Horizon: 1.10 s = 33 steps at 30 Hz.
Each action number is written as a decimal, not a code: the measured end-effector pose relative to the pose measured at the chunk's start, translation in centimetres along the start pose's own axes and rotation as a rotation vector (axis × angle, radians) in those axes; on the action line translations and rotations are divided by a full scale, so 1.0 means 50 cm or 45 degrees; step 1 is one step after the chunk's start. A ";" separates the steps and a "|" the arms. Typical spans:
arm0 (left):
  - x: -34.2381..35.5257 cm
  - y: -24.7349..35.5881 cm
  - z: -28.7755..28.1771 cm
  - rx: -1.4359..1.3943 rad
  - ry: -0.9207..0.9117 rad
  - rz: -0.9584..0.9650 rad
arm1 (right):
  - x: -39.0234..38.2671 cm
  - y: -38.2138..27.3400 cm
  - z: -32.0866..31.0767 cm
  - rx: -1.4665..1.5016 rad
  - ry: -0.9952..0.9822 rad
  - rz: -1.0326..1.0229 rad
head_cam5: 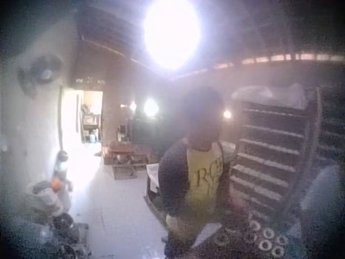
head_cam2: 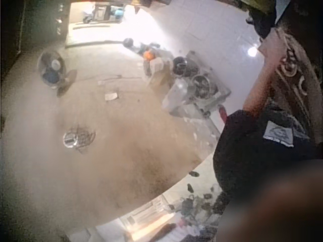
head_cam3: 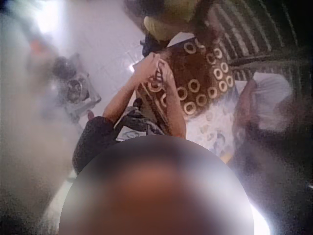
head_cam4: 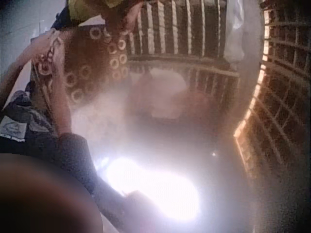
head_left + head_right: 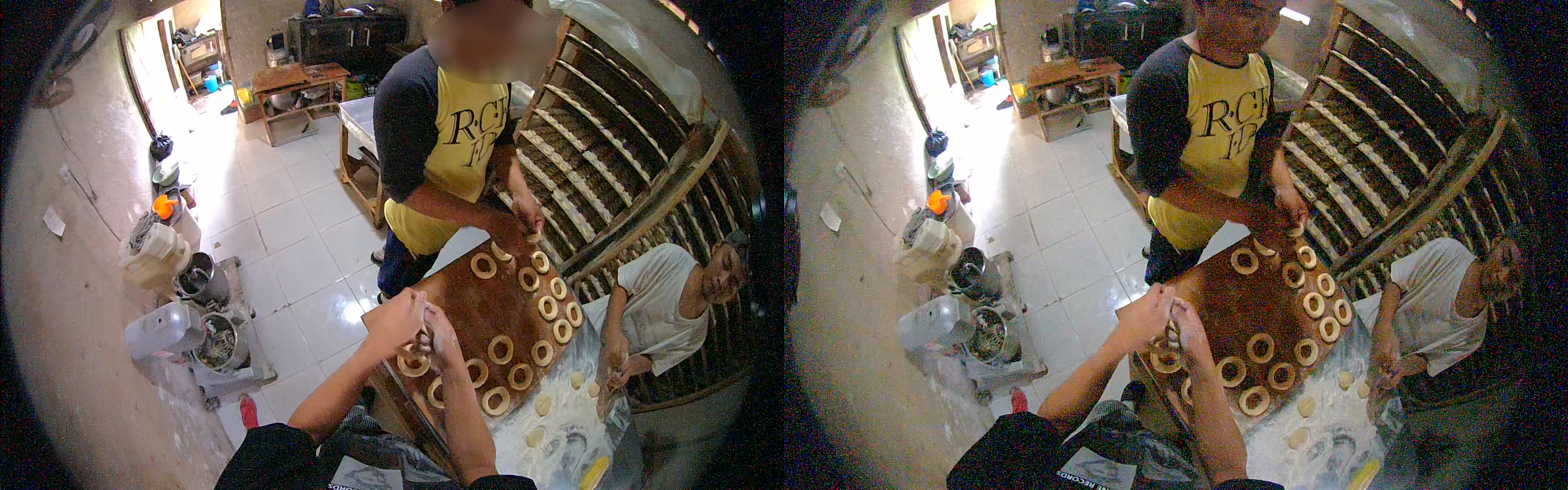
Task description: The person shapes dough balls into rings by hand and places them on a wooden board. Two coworkers also shape dough and place the finished rings onto a multi-tiered rack.
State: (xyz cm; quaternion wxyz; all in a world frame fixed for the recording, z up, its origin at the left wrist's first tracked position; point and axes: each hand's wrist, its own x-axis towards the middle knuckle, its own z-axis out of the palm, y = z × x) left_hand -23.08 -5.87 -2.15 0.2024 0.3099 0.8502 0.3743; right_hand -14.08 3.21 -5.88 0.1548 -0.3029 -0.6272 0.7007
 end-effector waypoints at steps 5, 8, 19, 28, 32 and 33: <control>0.061 -0.068 -0.067 0.426 0.414 -0.085 | 0.036 0.014 -0.004 -0.981 0.387 -0.163; 0.037 -0.108 -0.076 0.428 0.116 0.000 | 0.023 0.013 -0.006 -1.117 0.102 -0.095; 0.004 -0.109 -0.051 0.537 -0.171 0.086 | 0.023 -0.011 0.039 -1.440 0.006 -0.242; -0.008 -0.091 -0.029 0.368 0.035 0.271 | -0.283 0.003 -0.229 -0.976 0.694 0.035; -0.037 -0.012 0.059 -0.022 0.052 0.531 | -0.516 0.064 -0.400 -1.089 1.181 0.169; -0.049 0.014 0.086 -0.030 -0.052 0.553 | -0.569 0.077 -0.424 -1.043 1.237 0.255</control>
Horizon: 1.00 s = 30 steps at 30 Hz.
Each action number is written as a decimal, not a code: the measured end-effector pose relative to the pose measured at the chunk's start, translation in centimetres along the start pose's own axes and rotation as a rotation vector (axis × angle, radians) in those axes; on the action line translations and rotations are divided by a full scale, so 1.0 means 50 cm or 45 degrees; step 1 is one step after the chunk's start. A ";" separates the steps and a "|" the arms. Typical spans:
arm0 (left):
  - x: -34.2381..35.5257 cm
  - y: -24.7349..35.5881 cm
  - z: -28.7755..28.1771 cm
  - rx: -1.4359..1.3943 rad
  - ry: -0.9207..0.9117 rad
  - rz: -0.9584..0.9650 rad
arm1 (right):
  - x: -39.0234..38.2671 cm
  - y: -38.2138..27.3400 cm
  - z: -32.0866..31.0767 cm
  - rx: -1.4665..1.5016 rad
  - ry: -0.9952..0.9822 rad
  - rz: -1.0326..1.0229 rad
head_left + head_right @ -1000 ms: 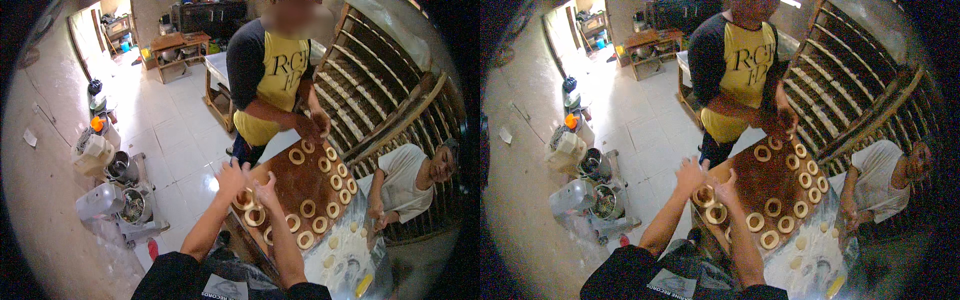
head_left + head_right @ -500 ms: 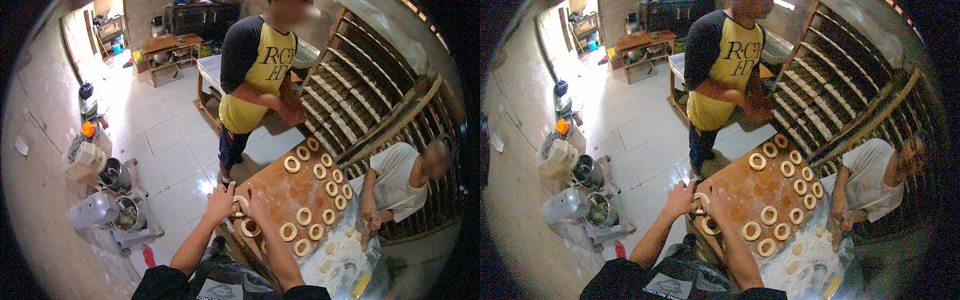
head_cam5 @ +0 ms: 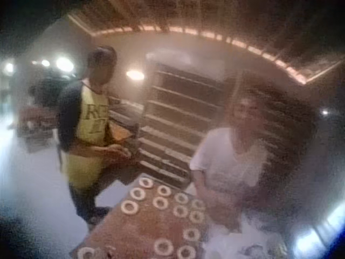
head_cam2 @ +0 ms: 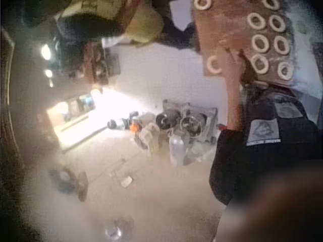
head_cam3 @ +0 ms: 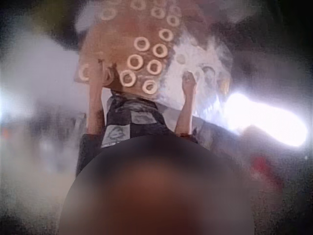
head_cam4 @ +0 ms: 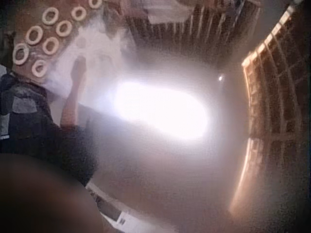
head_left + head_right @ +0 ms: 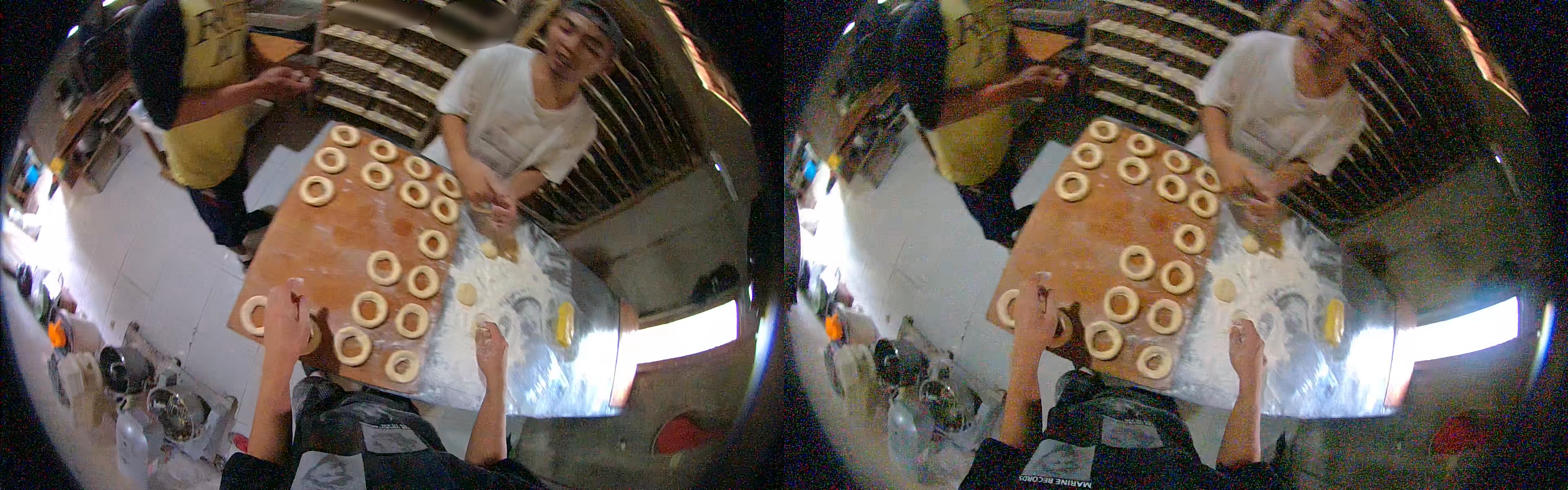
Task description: The person shapes dough balls into rings by hand and places them on a wooden board. Two coworkers also shape dough and place the finished rings onto a multi-tiered rack.
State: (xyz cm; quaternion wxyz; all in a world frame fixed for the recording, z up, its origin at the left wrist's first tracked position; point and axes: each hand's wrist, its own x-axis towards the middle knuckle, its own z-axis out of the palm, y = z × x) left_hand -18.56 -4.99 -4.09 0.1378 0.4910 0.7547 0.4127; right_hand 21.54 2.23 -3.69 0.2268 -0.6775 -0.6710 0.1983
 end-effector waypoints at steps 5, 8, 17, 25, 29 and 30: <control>-0.017 0.152 0.145 -0.130 -0.461 0.119 | -0.026 0.128 -0.042 -0.089 0.043 0.262; -0.043 0.222 0.222 -0.338 -0.626 0.329 | 0.002 0.137 -0.012 -0.200 0.104 0.139; -0.165 0.380 0.447 -0.302 -0.956 -0.002 | 0.087 0.128 -0.060 0.420 -0.428 0.061; -0.201 0.505 0.448 -0.640 -0.902 -0.124 | 0.070 0.182 -0.174 0.800 -0.472 -0.069; -0.220 0.546 0.461 -0.357 -0.722 0.166 | 0.091 0.168 -0.140 0.350 -0.076 -0.234; -0.230 0.548 0.471 -0.320 -0.665 0.239 | 0.102 0.165 -0.127 0.211 0.042 -0.277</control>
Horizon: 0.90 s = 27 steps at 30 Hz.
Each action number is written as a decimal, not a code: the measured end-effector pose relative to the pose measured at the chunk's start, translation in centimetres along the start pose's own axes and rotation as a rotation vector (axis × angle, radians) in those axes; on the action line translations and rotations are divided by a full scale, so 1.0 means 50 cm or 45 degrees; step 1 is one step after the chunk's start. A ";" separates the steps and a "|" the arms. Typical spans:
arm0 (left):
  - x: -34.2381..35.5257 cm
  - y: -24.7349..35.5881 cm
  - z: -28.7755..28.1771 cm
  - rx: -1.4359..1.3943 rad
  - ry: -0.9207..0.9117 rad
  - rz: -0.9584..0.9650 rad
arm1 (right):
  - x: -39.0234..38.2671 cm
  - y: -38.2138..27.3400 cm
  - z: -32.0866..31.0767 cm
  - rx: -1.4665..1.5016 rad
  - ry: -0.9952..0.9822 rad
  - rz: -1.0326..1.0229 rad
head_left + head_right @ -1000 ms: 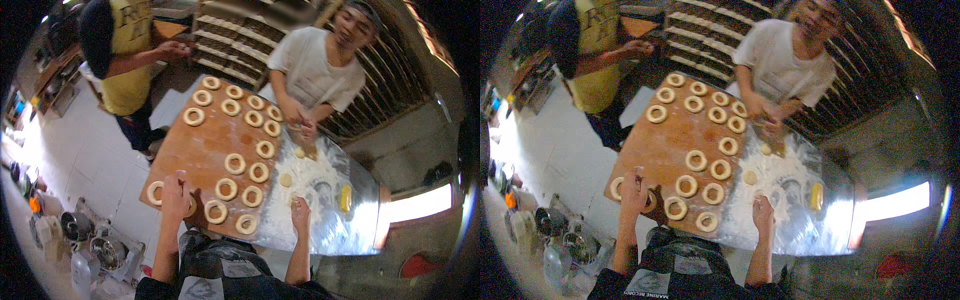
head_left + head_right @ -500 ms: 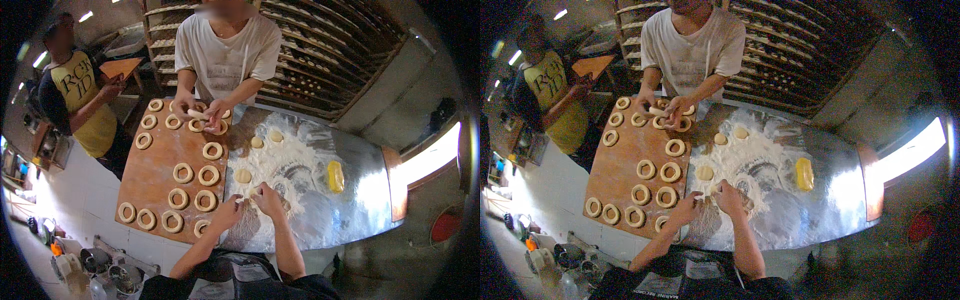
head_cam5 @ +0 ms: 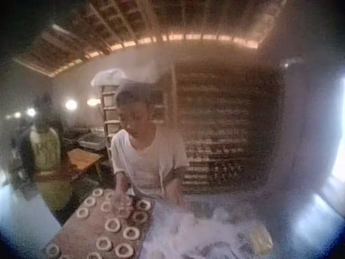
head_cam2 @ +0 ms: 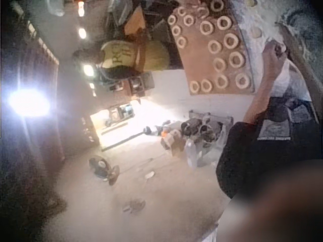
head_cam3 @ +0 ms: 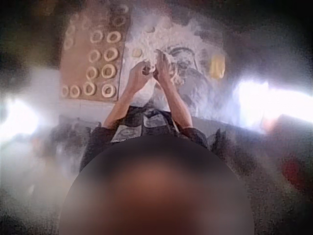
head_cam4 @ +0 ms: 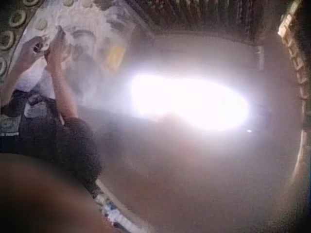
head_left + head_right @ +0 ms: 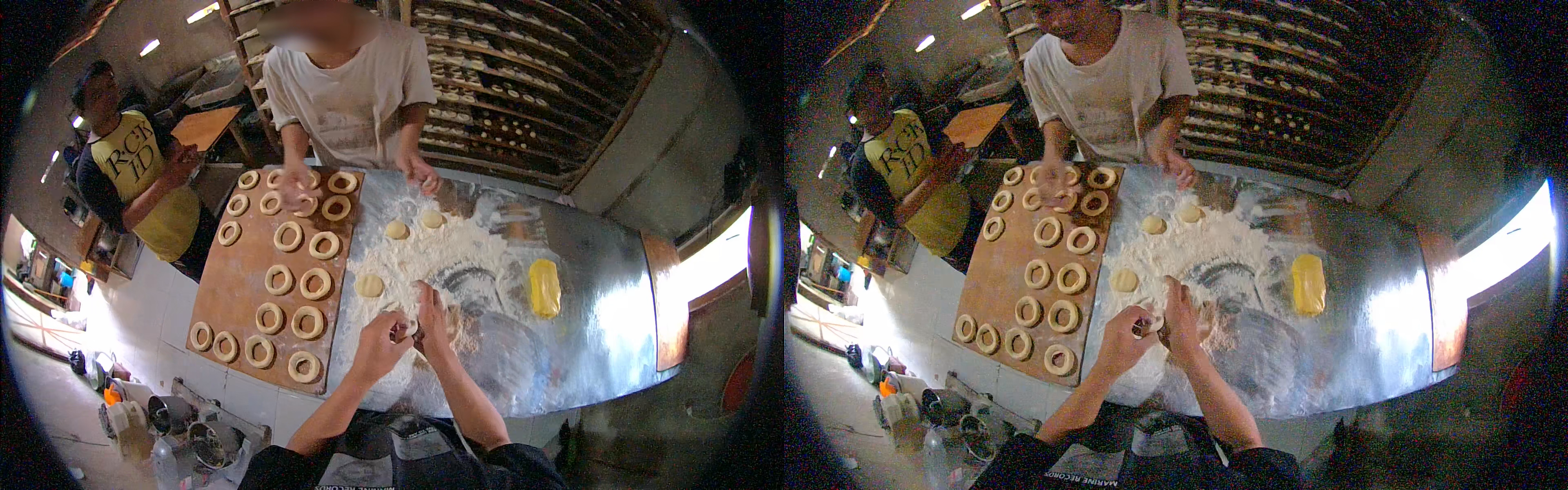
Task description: The person shapes dough balls into rings by hand and places them on a wooden board. Two coworkers also shape dough and place the finished rings onto a multi-tiered rack.
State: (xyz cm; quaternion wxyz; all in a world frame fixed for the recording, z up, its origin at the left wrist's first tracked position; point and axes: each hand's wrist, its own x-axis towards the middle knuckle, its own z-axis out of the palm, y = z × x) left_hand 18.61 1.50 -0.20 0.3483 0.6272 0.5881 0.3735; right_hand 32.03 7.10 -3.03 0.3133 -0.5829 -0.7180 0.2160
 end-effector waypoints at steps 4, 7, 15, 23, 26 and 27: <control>0.012 -0.020 0.036 0.268 0.349 0.311 | -0.024 0.033 -0.006 1.108 -0.454 0.232; 0.007 -0.027 0.054 -0.077 0.303 0.243 | -0.054 0.062 -0.034 1.780 -0.567 0.365; -0.032 -0.001 0.086 -0.694 0.268 -0.147 | -0.081 0.027 -0.049 0.630 -0.550 0.058; -0.041 -0.024 0.058 -0.561 0.431 -0.148 | -0.080 -0.012 -0.009 1.545 -0.498 0.018; -0.053 -0.039 0.026 -0.097 0.455 0.057 | -0.076 -0.026 0.015 1.928 -0.261 0.473; -0.060 -0.043 0.017 -0.041 0.395 -0.005 | -0.074 -0.034 0.027 1.524 -0.191 0.532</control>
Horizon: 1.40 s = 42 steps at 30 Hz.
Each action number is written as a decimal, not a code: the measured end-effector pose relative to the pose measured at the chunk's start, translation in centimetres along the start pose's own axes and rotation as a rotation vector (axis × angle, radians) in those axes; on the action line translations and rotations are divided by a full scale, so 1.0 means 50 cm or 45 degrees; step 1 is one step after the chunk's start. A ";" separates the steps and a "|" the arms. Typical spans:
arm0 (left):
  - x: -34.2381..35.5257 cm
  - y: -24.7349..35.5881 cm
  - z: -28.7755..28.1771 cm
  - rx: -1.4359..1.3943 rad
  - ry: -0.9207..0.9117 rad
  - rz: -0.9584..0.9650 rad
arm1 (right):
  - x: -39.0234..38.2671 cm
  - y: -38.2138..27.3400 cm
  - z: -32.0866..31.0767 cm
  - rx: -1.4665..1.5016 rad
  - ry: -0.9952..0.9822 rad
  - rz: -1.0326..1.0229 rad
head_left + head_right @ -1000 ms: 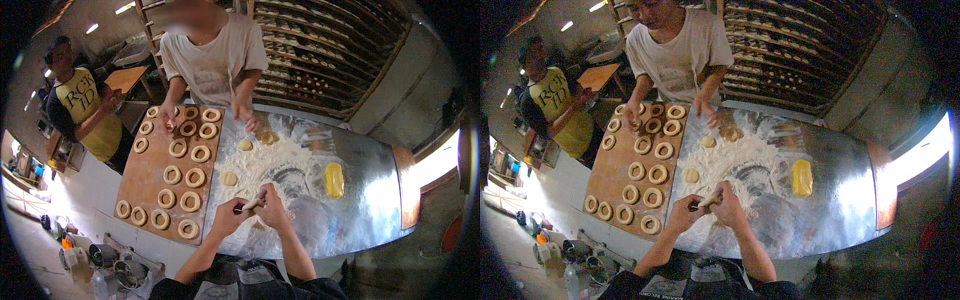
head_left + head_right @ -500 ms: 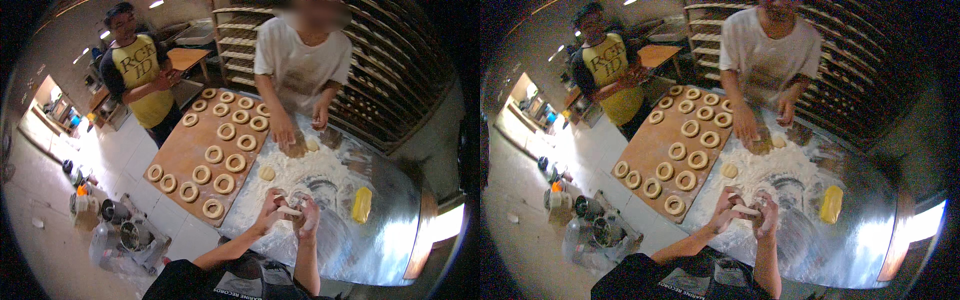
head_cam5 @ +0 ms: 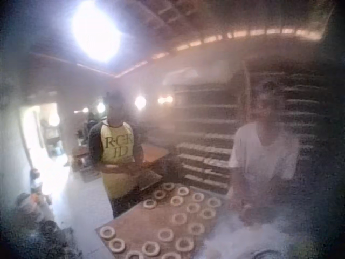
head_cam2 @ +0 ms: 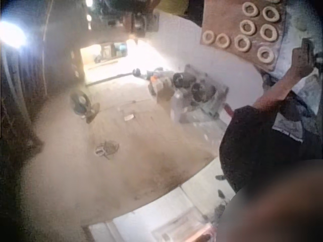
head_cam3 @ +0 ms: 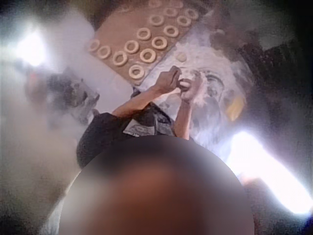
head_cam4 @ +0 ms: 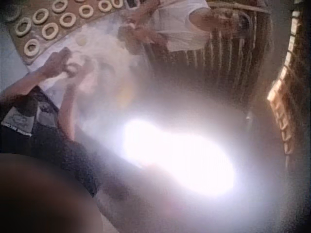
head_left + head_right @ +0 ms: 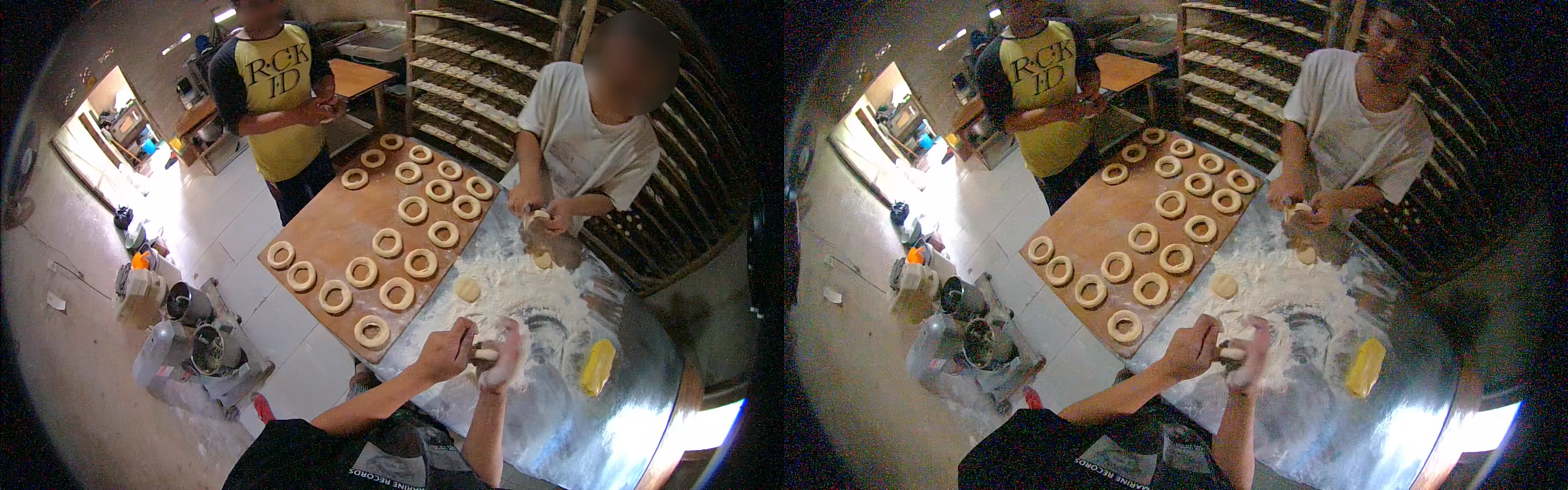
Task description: The person shapes dough balls into rings by hand and places them on a wooden board. Two coworkers also shape dough and place the finished rings onto a multi-tiered rack.
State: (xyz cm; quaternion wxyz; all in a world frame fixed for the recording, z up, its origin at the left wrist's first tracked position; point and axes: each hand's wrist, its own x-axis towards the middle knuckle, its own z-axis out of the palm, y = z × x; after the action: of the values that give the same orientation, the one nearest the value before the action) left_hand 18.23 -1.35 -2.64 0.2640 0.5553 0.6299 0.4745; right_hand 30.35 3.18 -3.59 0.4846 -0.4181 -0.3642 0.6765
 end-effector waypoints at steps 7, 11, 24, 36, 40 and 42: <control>0.031 -0.056 -0.122 -0.024 0.195 0.137 | 0.044 0.040 0.123 0.150 -0.353 0.104; 0.054 -0.088 -0.220 -0.079 0.254 0.031 | 0.057 0.096 0.235 -0.072 -0.553 -0.069; 0.152 -0.237 -0.502 0.114 -0.135 -0.227 | 0.126 0.149 0.517 -0.545 -0.539 -0.166; 0.193 -0.408 -0.606 1.055 0.059 -0.209 | 0.179 0.173 0.614 -1.735 -0.130 -0.355; 0.140 -0.456 -0.604 0.948 -0.235 -0.046 | 0.169 0.255 0.628 -2.109 -0.273 -0.087; 0.141 -0.474 -0.597 0.905 -0.398 -0.214 | 0.163 0.288 0.639 -2.188 -0.324 -0.252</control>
State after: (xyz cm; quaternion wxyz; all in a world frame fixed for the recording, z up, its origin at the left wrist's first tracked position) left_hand -19.81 -2.16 -10.14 0.1860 0.6241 0.7504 0.1133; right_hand -5.51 4.38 -5.95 0.0137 -0.5264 -0.8341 0.1643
